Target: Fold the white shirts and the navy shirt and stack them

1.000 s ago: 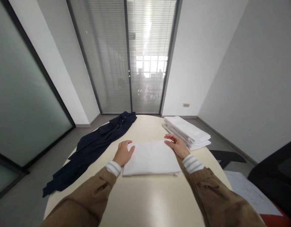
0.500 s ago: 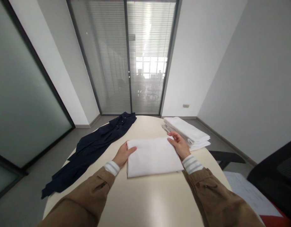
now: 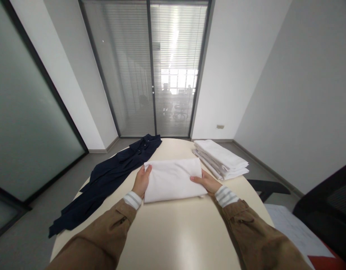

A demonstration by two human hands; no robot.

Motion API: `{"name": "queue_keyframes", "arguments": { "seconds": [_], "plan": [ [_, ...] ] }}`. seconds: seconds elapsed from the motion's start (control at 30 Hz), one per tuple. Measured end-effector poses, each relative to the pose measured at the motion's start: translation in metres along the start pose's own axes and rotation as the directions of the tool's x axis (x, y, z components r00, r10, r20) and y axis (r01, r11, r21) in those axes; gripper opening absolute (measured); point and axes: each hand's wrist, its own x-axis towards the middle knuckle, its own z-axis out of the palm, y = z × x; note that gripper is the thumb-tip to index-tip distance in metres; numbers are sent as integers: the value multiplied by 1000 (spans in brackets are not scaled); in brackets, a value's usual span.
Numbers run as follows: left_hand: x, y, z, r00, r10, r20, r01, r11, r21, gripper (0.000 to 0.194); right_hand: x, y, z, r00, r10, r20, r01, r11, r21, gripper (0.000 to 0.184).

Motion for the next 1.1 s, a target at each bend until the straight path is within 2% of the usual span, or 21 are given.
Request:
{"name": "queue_keyframes", "arguments": {
  "seconds": [0.1,0.23,0.33,0.43,0.53,0.6,0.73,0.87,0.97,1.1],
  "plan": [
    [1,0,1,999,26,-31,-26,1000,4,54,2,1,0,999,-39,-7,39,999,-22,70],
    [-1,2,2,1000,1,8,0,997,-80,60,1,-2,0,996,-77,-34,75,996,-50,73],
    [-5,1,0,984,-80,162,94,992,-83,69,0,-6,-3,988,-129,-90,123,990,-70,69],
    [-7,0,-3,952,-99,288,88,995,51,80,0,-9,-9,966,-200,-164,187,978,-92,65],
    [-6,-1,-2,956,-160,246,114,975,192,88,1,-9,-11,945,-244,-218,222,968,-119,67],
    [-4,0,0,965,-193,178,151,962,226,83,2,-8,-9,938,-256,-235,231,964,-131,67],
    [-1,3,1,989,-125,83,103,969,224,59,1,-11,0,929,-259,-264,236,965,-115,63],
    [-3,2,-1,992,-103,76,83,969,231,53,-6,-29,9,911,-276,-308,259,961,-95,62],
    [-5,-2,-3,985,-96,140,51,955,293,57,-12,-51,10,873,-339,-351,337,939,-69,63],
    [-6,-8,-5,976,-75,204,-3,934,357,58,-9,-82,-3,772,-429,-469,471,882,-31,65]
  ]
}}
